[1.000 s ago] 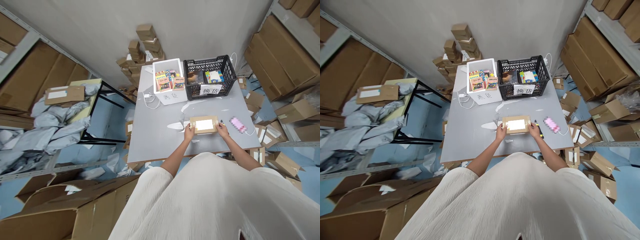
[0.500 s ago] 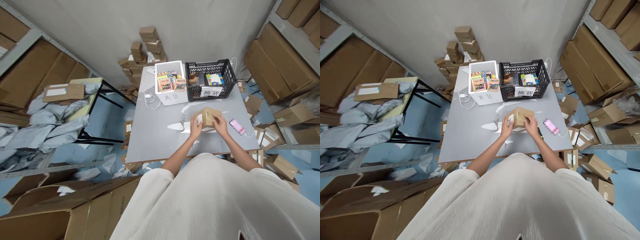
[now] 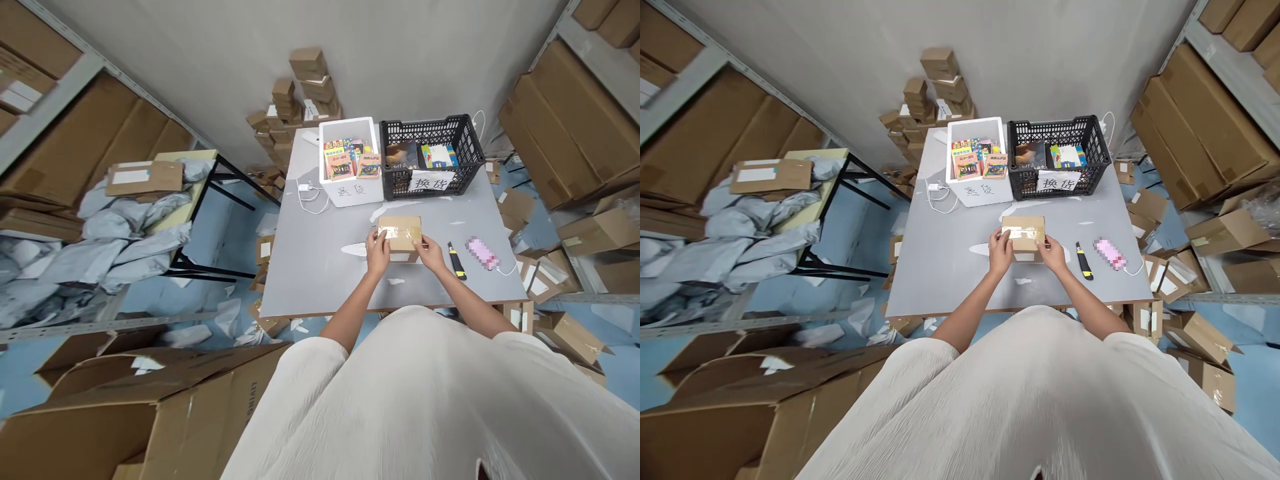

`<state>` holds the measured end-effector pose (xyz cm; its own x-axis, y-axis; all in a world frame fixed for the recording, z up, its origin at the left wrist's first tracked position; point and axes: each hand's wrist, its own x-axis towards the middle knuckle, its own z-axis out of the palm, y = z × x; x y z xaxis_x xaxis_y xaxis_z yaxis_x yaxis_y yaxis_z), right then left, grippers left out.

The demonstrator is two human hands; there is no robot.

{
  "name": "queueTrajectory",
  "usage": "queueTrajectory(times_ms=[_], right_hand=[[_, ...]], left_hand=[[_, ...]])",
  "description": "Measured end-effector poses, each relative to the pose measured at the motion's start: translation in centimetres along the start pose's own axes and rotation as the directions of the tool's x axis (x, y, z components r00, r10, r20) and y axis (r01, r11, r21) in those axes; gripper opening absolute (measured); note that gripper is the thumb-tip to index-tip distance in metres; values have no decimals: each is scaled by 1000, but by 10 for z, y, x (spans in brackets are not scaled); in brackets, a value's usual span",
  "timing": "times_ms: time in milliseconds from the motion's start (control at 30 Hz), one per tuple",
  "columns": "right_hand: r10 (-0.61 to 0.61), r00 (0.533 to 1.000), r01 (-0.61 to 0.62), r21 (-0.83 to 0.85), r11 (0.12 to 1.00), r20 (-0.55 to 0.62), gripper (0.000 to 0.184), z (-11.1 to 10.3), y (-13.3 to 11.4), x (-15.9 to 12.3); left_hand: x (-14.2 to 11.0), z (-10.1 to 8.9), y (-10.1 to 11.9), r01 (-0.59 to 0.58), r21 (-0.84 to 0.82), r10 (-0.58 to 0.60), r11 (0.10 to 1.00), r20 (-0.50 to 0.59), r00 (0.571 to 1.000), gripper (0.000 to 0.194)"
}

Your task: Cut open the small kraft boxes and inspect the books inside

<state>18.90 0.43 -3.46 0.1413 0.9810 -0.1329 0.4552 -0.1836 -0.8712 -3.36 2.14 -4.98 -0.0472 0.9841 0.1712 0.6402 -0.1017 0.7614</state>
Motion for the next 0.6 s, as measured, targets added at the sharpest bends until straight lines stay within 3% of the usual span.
queueTrajectory(times_ms=[400, 600], right_hand=[[-49, 998, 46, -73, 996, -42, 67, 2, 3, -10], [-46, 988, 33, -94, 995, -150, 70, -30, 0, -8]], left_hand=[[-6, 2, 11, 37, -32, -37, 999, 13, 999, 42], [-2, 18, 33, 51, -124, -43, 991, 65, 997, 41]])
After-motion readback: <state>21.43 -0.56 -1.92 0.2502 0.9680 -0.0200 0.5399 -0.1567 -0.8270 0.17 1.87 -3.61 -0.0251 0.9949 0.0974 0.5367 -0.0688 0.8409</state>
